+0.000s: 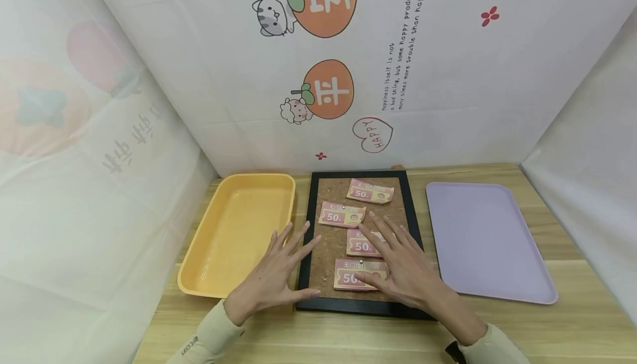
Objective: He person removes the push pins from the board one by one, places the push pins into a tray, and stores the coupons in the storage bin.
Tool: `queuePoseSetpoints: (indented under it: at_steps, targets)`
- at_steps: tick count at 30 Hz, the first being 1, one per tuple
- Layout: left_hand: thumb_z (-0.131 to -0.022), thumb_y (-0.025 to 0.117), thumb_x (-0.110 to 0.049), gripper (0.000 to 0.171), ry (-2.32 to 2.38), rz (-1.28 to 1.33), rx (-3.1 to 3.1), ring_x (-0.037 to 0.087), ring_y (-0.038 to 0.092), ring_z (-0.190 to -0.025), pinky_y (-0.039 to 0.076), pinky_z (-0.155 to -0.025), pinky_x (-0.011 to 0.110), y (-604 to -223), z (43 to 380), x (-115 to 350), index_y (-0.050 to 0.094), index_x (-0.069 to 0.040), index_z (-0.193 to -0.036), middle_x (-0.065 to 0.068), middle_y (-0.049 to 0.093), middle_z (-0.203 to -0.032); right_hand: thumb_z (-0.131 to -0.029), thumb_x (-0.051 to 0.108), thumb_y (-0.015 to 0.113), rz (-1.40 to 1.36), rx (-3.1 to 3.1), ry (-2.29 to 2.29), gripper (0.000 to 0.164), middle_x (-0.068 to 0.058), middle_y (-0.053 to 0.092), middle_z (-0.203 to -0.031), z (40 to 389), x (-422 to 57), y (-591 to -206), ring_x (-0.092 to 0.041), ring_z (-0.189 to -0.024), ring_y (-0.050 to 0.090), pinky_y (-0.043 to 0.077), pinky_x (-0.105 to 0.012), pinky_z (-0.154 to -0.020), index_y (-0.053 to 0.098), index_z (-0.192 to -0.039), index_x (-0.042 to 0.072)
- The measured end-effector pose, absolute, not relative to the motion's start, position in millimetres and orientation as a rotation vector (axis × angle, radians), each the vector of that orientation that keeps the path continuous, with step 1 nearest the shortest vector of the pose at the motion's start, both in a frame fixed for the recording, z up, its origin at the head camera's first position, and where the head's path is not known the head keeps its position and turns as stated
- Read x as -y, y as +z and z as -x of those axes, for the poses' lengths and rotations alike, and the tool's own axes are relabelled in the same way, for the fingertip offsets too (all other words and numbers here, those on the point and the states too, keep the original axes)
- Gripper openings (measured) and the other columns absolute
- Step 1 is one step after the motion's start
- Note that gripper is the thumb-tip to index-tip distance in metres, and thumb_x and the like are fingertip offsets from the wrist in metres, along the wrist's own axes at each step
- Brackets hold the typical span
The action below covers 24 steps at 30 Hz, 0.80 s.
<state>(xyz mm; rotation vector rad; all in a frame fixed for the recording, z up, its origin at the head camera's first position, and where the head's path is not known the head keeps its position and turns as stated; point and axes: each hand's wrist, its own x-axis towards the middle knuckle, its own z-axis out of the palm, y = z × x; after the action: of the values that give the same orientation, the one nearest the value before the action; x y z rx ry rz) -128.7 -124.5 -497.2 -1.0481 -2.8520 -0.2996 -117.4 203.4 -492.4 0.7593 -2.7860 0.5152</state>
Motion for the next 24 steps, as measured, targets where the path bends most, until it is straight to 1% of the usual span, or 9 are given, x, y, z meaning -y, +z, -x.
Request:
queuePoseSetpoints:
  at_steps: [7, 11, 15, 17, 20, 22, 24]
  targets:
    - [-0.085, 0.062, -0.081, 0.108, -0.375, 1.049, 2.828, 0.052, 0.014, -0.159, 0.022, -0.121, 0.077, -499, 127, 119, 0.006, -0.04, -0.167, 0.0, -0.002, -0.178, -0.087, 0.062, 0.071, -0.757, 2.765, 0.52, 0.095, -0.005, 0.018, -0.177, 119, -204, -494, -0.044, -0.157, 0.029, 0.032, -0.069, -0.12, 0.027, -0.166, 0.032]
    - [-0.09, 0.061, -0.076, 0.101, -0.458, 1.017, 2.849, 0.05, 0.012, -0.16, 0.022, -0.122, 0.075, -499, 125, 114, 0.007, -0.04, -0.167, 0.0, -0.003, -0.178, -0.088, 0.059, 0.071, -0.743, 2.759, 0.533, 0.093, -0.007, 0.021, -0.176, 120, -205, -495, -0.045, -0.155, 0.031, 0.035, -0.07, -0.117, 0.029, -0.166, 0.029]
    - [-0.096, 0.059, -0.068, 0.093, -0.561, 0.963, 2.885, 0.05, 0.01, -0.16, 0.023, -0.124, 0.072, -500, 122, 109, 0.007, -0.04, -0.167, 0.002, -0.002, -0.178, -0.091, 0.056, 0.07, -0.715, 2.777, 0.557, 0.091, -0.007, 0.021, -0.176, 120, -205, -496, -0.045, -0.155, 0.032, 0.037, -0.072, -0.114, 0.028, -0.166, 0.028]
    - [-0.097, 0.06, -0.064, 0.09, -0.604, 0.933, 2.894, 0.051, 0.014, -0.159, 0.028, -0.123, 0.07, -501, 122, 107, 0.008, -0.041, -0.167, 0.003, 0.0, -0.178, -0.092, 0.056, 0.069, -0.706, 2.776, 0.567, 0.089, -0.007, 0.022, -0.175, 120, -205, -497, -0.046, -0.153, 0.035, 0.041, -0.073, -0.111, 0.029, -0.166, 0.027]
    - [-0.098, 0.064, -0.057, 0.089, -0.653, 0.908, 2.88, 0.049, 0.025, -0.157, 0.037, -0.12, 0.066, -502, 121, 104, 0.01, -0.039, -0.167, 0.005, 0.007, -0.178, -0.093, 0.053, 0.069, -0.699, 2.761, 0.585, 0.086, -0.009, 0.025, -0.174, 120, -205, -498, -0.046, -0.149, 0.04, 0.046, -0.073, -0.104, 0.031, -0.165, 0.026]
    - [-0.099, 0.066, -0.052, 0.089, -0.669, 0.9, 2.86, 0.046, 0.033, -0.155, 0.044, -0.116, 0.063, -503, 121, 102, 0.012, -0.037, -0.168, 0.007, 0.012, -0.177, -0.094, 0.051, 0.07, -0.691, 2.754, 0.601, 0.084, -0.01, 0.028, -0.173, 120, -206, -499, -0.047, -0.147, 0.044, 0.049, -0.074, -0.1, 0.032, -0.164, 0.025]
    - [-0.099, 0.069, -0.048, 0.09, -0.676, 0.898, 2.839, 0.043, 0.038, -0.153, 0.048, -0.113, 0.06, -505, 120, 101, 0.013, -0.034, -0.168, 0.009, 0.017, -0.176, -0.095, 0.05, 0.07, -0.677, 2.757, 0.618, 0.083, -0.012, 0.031, -0.171, 121, -206, -500, -0.047, -0.146, 0.045, 0.05, -0.073, -0.098, 0.032, -0.165, 0.025]
